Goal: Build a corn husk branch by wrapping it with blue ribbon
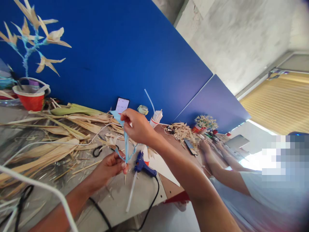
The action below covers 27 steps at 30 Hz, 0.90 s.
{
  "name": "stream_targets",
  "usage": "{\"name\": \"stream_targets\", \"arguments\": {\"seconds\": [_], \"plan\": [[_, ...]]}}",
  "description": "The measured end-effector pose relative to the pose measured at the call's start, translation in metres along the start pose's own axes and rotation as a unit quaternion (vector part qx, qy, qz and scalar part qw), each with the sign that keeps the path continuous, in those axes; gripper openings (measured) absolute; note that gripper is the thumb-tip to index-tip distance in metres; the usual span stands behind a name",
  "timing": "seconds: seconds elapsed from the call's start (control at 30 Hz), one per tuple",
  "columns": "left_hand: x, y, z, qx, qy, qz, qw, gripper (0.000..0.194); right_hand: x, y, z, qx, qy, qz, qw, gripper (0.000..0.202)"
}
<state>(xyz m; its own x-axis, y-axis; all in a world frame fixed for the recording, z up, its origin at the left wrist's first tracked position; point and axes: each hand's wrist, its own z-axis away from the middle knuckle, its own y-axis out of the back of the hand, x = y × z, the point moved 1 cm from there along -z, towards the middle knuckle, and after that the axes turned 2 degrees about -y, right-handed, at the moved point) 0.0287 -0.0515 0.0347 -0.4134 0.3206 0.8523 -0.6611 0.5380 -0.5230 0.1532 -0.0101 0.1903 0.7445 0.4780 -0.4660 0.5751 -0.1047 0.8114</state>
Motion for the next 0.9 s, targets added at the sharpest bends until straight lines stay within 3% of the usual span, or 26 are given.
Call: {"name": "stream_targets", "arguments": {"seconds": [0.1,0.27,0.4,0.5,0.53,0.57,0.6,0.63,0.7,0.73,0.77,0.8,0.87,0.9], "plan": [[0.001,-0.002,-0.001,-0.018,-0.015,-0.015,1.000,0.042,0.027,0.001,-0.017,-0.081,-0.097,-0.054,0.991,0.017],[-0.003,-0.005,-0.002,-0.072,-0.022,-0.047,0.996,0.035,0.052,-0.013,-0.033,-0.224,-0.198,-0.194,0.934,0.017],[-0.004,-0.001,0.000,-0.075,-0.023,-0.062,0.995,0.032,0.066,-0.043,-0.034,-0.344,-0.256,-0.132,0.894,0.019],[-0.003,0.004,0.001,-0.068,-0.016,-0.048,0.996,0.035,0.074,-0.044,-0.041,-0.402,-0.227,-0.082,0.884,0.016],[-0.002,0.005,0.001,-0.056,-0.014,-0.035,0.998,0.036,0.074,-0.034,-0.044,-0.383,-0.208,-0.071,0.897,0.013],[-0.001,0.007,0.000,-0.040,-0.010,-0.018,0.999,0.038,0.072,-0.018,-0.047,-0.312,-0.196,-0.065,0.928,0.011],[0.000,0.008,0.000,-0.024,-0.007,0.001,1.000,0.040,0.066,0.002,-0.047,-0.199,-0.182,-0.070,0.960,0.010],[0.002,0.009,0.000,-0.008,-0.006,0.021,1.000,0.041,0.058,0.025,-0.042,-0.046,-0.174,-0.080,0.980,0.010],[0.005,0.010,-0.001,0.010,-0.011,0.061,0.998,0.044,0.036,0.070,-0.017,0.183,-0.136,-0.133,0.965,0.010],[0.006,0.010,-0.002,0.015,-0.016,0.078,0.997,0.045,0.023,0.085,0.004,0.211,-0.098,-0.178,0.956,0.012],[0.008,0.010,-0.002,0.016,-0.019,0.091,0.996,0.045,0.011,0.092,0.028,0.191,-0.072,-0.232,0.951,0.013],[0.009,0.009,-0.003,0.016,-0.021,0.101,0.995,0.045,0.003,0.091,0.054,0.113,-0.076,-0.286,0.948,0.015],[0.010,0.008,-0.003,0.015,-0.017,0.113,0.993,0.045,-0.003,0.060,0.105,-0.115,-0.136,-0.356,0.917,0.025],[0.009,0.007,-0.003,0.016,-0.012,0.117,0.993,0.045,0.001,0.034,0.126,-0.189,-0.189,-0.368,0.890,0.027]]}}
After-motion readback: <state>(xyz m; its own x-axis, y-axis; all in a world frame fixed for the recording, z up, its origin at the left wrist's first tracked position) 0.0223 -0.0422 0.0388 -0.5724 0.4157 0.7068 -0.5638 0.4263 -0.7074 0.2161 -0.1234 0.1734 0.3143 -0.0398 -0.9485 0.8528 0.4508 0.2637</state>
